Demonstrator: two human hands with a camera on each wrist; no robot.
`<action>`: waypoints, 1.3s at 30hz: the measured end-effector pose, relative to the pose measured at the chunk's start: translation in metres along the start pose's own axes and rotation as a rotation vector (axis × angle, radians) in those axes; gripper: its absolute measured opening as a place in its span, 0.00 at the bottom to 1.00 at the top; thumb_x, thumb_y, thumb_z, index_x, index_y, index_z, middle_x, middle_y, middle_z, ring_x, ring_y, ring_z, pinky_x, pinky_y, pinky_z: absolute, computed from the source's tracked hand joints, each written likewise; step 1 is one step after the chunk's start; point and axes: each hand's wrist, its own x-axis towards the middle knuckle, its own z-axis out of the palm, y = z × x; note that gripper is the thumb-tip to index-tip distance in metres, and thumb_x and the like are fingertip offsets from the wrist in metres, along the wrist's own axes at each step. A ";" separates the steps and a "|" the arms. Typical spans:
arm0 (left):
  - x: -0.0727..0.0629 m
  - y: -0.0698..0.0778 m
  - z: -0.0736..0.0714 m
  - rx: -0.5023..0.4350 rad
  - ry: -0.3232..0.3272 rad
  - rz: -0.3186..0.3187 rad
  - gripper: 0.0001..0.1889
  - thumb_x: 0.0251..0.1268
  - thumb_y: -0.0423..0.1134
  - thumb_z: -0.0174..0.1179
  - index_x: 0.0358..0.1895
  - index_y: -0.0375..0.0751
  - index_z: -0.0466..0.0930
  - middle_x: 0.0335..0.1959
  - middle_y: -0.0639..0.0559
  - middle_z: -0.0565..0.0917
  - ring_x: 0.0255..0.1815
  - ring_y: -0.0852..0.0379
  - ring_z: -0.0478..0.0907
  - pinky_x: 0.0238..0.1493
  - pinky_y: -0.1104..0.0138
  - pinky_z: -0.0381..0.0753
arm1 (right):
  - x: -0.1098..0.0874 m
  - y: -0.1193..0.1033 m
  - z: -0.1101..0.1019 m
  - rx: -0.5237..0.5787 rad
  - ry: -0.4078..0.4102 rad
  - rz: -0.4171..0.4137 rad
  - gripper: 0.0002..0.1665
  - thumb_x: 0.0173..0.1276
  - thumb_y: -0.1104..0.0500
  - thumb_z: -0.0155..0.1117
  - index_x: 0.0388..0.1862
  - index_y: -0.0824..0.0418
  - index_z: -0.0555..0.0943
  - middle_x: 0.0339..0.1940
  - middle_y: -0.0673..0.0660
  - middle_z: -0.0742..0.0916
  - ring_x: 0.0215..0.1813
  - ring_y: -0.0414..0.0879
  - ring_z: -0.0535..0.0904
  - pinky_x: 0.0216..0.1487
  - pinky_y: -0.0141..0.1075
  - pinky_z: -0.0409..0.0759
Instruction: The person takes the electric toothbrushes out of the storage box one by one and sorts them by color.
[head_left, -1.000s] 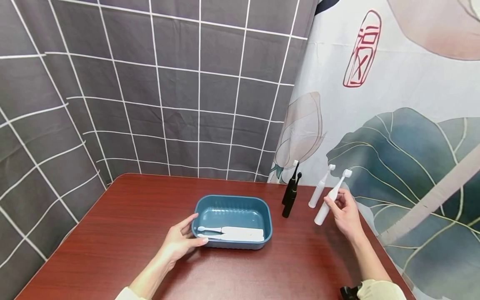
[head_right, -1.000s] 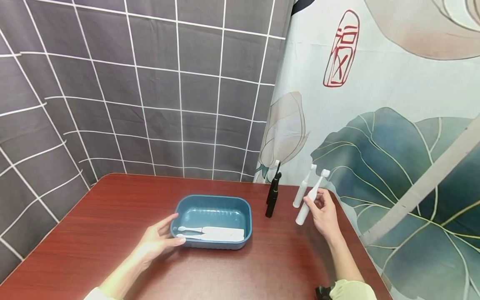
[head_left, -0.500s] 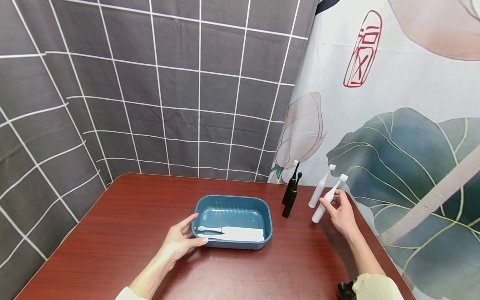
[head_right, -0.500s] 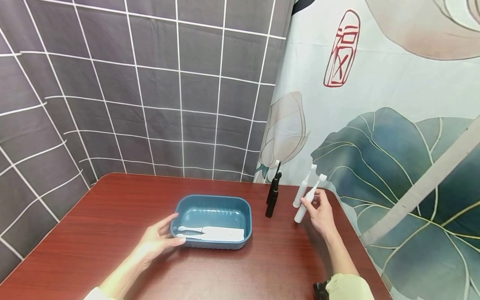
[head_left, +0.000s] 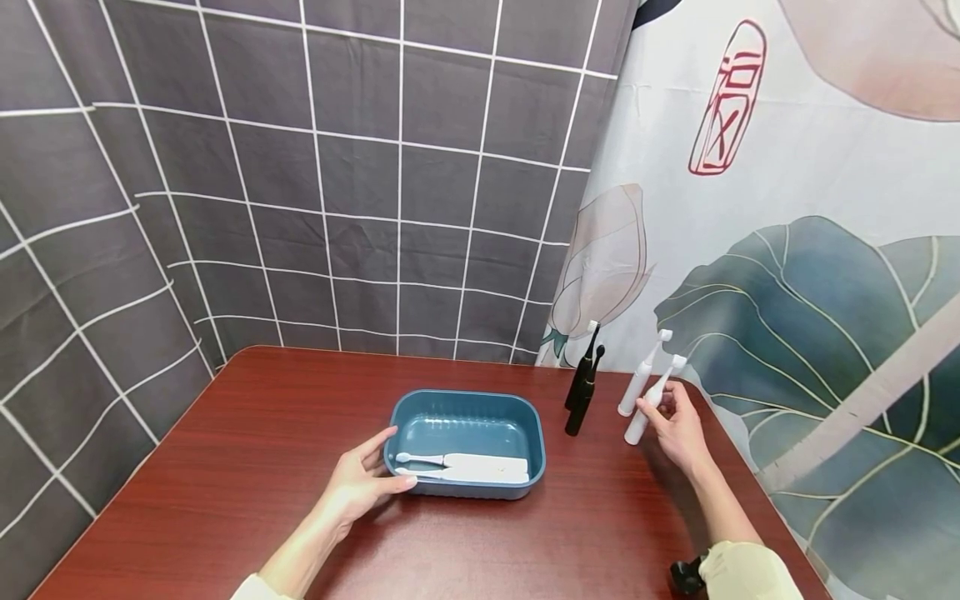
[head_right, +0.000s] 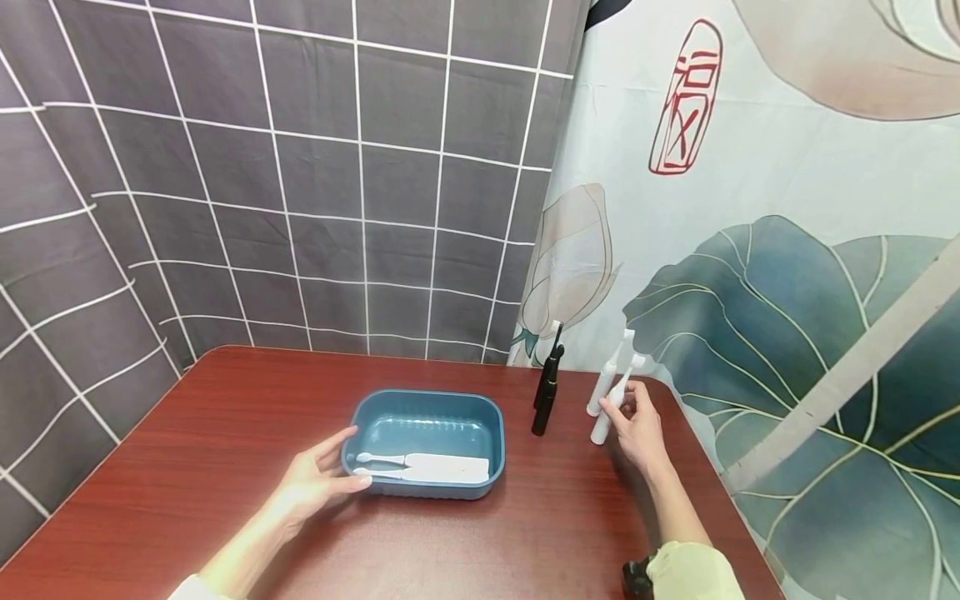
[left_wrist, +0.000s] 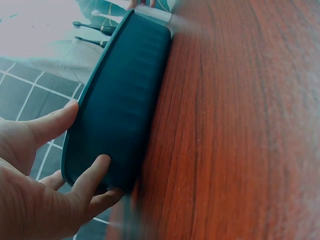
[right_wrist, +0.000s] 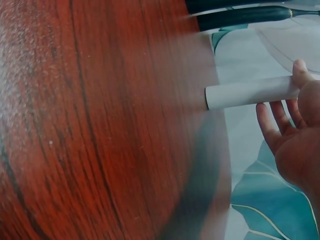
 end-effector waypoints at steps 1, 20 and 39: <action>0.000 0.000 0.000 -0.001 -0.001 0.000 0.46 0.45 0.25 0.78 0.73 0.40 0.70 0.69 0.31 0.71 0.64 0.33 0.73 0.45 0.57 0.84 | 0.000 0.000 0.000 -0.008 0.001 0.005 0.21 0.68 0.64 0.70 0.53 0.66 0.71 0.35 0.61 0.80 0.35 0.40 0.72 0.33 0.24 0.69; -0.002 -0.001 -0.001 0.025 0.002 0.003 0.46 0.44 0.26 0.79 0.73 0.40 0.69 0.69 0.30 0.70 0.64 0.32 0.73 0.43 0.59 0.84 | -0.003 0.000 0.002 -0.065 0.006 0.023 0.23 0.69 0.62 0.69 0.56 0.67 0.70 0.41 0.64 0.81 0.41 0.39 0.73 0.42 0.19 0.68; 0.000 -0.001 -0.002 -0.014 -0.022 0.020 0.46 0.45 0.24 0.77 0.74 0.38 0.68 0.70 0.31 0.70 0.66 0.33 0.72 0.48 0.56 0.84 | -0.031 -0.036 -0.007 0.106 0.352 -0.007 0.19 0.63 0.65 0.74 0.48 0.69 0.76 0.36 0.57 0.80 0.34 0.35 0.74 0.37 0.19 0.71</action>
